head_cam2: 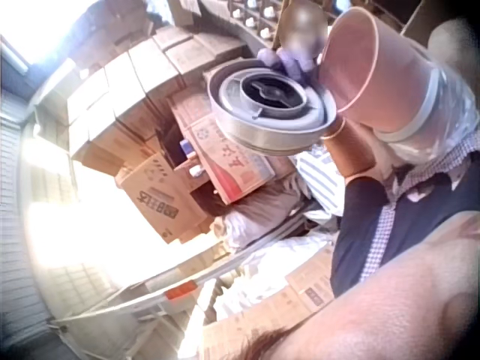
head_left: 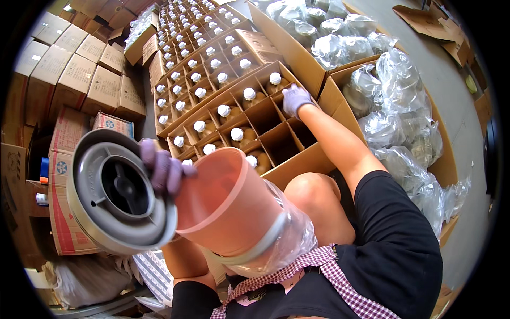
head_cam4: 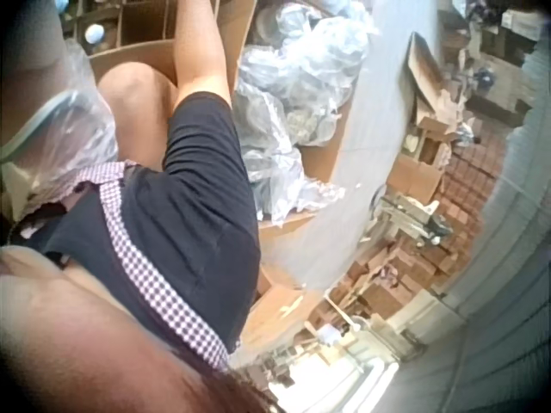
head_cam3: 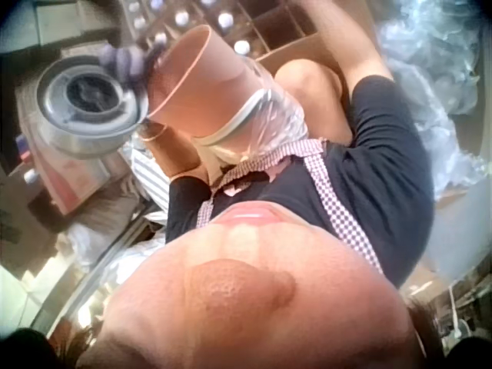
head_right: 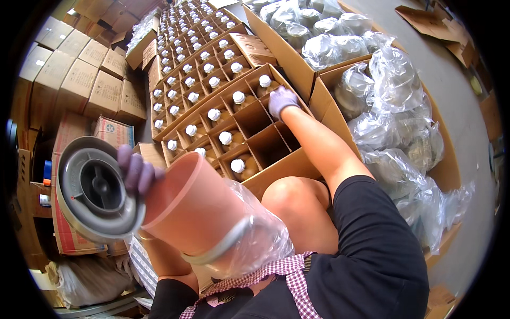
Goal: The person assembles thermos bottles by placing inner components and lids into the outer casing by hand, then places the assembled units into plastic bags.
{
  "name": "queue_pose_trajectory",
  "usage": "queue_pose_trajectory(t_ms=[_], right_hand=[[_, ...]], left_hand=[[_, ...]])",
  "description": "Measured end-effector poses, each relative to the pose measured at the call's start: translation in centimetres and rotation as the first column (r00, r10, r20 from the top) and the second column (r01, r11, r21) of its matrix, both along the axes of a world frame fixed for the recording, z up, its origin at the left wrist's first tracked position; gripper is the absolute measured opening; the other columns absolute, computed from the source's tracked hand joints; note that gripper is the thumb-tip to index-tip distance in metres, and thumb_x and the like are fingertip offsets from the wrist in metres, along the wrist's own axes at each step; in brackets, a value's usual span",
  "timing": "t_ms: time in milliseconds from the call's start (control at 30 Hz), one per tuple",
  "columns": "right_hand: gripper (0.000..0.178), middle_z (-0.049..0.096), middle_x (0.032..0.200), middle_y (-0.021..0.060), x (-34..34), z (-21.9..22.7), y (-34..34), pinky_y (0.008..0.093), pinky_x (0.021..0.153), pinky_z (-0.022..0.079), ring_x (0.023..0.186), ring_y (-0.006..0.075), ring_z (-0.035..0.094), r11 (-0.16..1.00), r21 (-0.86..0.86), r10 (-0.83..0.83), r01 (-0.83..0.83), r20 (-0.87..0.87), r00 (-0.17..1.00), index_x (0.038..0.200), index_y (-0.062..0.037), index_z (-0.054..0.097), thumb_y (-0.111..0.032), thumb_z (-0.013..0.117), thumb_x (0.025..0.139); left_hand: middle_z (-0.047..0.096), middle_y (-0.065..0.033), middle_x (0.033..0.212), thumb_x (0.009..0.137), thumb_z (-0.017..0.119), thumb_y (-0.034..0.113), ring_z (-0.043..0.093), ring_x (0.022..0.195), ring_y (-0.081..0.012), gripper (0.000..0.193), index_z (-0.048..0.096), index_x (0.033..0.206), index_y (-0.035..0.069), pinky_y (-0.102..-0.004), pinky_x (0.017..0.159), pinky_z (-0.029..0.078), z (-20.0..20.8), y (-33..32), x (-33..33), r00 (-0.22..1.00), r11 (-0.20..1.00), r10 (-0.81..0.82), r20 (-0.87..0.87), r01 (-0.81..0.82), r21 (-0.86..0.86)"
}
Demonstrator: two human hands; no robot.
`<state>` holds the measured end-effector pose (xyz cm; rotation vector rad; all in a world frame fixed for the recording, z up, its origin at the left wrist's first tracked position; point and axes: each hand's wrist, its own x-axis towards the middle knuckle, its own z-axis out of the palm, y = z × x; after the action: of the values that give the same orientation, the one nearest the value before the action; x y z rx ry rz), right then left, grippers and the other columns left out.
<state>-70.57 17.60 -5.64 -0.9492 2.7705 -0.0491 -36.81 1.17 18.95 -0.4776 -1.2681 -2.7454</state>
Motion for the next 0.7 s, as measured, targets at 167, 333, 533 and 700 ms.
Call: queue_pose_trajectory(t_ms=[167,333,533,700], right_hand=[[0.044,0.064,0.129,0.0170,-0.3,0.7,1.8,0.0413,0.100,0.054,0.119,0.0300,0.065,0.978,0.013,0.208,-0.208,0.023,0.978,0.132,-0.0115,0.061,-0.025,0.065,0.090],[0.038,0.071,0.093,0.0157,1.0,19.7,2.2,0.0406,0.075,0.059,0.085,0.0290,0.073,0.851,-0.373,0.196,-0.371,-0.429,0.882,0.098,-0.0099,0.070,-0.045,0.062,0.086],[0.033,0.072,0.091,0.0161,11.1,33.1,6.3,0.0380,0.078,0.056,0.084,0.0271,0.071,0.163,-0.933,0.086,-0.322,-0.311,0.946,0.103,-0.0043,0.069,-0.024,0.075,0.077],[0.087,0.044,0.146,0.0110,16.5,27.0,6.0,0.0414,0.108,0.040,0.135,0.0242,0.046,0.075,-0.996,0.731,0.055,0.093,0.676,0.147,-0.0089,0.041,-0.037,0.084,0.077]], left_hand=[[0.062,-0.0061,0.078,0.096,0.071,0.038,0.066,0.078,-0.0281,0.034,0.050,0.100,0.011,-0.0482,0.101,0.046,0.3,1.7,0.0,0.976,0.971,-0.204,0.072,0.211,-0.112],[0.062,-0.0035,0.081,0.098,0.068,0.039,0.067,0.083,-0.0266,0.035,0.049,0.100,0.010,-0.0410,0.101,0.047,0.0,4.4,1.0,0.999,1.000,0.004,-0.045,-0.005,-0.022],[0.028,-0.0212,0.163,0.097,0.060,0.047,0.016,0.155,-0.0368,0.075,0.030,0.160,0.017,-0.0601,0.126,0.013,-3.7,6.3,0.4,0.666,0.759,0.583,-0.466,-0.651,0.020],[0.004,-0.0200,0.170,0.098,0.050,0.060,0.010,0.153,-0.0435,0.083,0.019,0.164,0.021,-0.0704,0.117,0.011,-0.4,3.2,1.9,0.413,0.452,0.847,-0.334,-0.891,0.044]])
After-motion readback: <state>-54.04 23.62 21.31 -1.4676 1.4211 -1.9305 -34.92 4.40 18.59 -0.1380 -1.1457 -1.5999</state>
